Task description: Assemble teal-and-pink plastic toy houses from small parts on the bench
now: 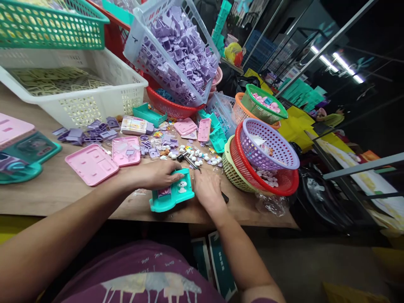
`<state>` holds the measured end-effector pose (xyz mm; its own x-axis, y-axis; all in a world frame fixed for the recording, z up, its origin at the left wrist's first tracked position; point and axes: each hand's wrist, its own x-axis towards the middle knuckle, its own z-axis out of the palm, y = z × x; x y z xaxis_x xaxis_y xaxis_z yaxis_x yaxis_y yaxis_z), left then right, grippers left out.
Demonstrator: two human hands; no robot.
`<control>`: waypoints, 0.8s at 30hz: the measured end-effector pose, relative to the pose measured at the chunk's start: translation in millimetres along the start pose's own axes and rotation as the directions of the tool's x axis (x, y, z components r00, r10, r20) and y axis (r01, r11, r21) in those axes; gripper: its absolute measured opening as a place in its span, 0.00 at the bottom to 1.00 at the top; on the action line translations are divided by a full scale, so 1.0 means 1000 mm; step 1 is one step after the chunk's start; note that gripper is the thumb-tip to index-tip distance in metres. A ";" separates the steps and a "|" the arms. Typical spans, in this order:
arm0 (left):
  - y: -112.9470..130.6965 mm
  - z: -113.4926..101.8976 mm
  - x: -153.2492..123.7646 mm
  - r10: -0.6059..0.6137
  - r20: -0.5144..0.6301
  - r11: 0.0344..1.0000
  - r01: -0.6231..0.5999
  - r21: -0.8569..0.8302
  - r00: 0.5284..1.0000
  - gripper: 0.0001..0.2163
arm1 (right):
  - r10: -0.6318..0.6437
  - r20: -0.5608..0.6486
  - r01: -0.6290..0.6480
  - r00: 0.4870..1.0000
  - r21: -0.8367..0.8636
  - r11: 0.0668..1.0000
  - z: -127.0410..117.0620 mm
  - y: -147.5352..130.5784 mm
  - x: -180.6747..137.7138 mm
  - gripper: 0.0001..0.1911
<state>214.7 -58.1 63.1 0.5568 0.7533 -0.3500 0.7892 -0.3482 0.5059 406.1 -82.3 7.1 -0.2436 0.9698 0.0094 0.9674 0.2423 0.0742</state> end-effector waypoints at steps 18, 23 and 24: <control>0.007 0.016 0.000 0.001 -0.089 1.000 -0.003 -0.024 0.996 0.17 | 0.050 -0.447 0.216 0.893 0.523 0.824 -0.002 -0.011 -0.027 0.07; 0.005 0.024 0.001 0.031 -0.165 0.998 -0.038 -0.041 0.986 0.16 | -0.046 -0.438 0.209 0.898 0.333 0.920 -0.004 -0.013 -0.027 0.10; 0.004 0.026 0.002 0.032 -0.174 0.998 -0.041 -0.044 0.984 0.16 | -0.051 -0.434 0.201 0.900 0.305 0.931 -0.003 -0.015 -0.027 0.11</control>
<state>225.5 -72.3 44.3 0.5283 0.8274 -0.1906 0.7539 -0.3539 0.5535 398.1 -112.3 9.1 -0.2991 0.8482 0.4372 0.8729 0.4283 -0.2337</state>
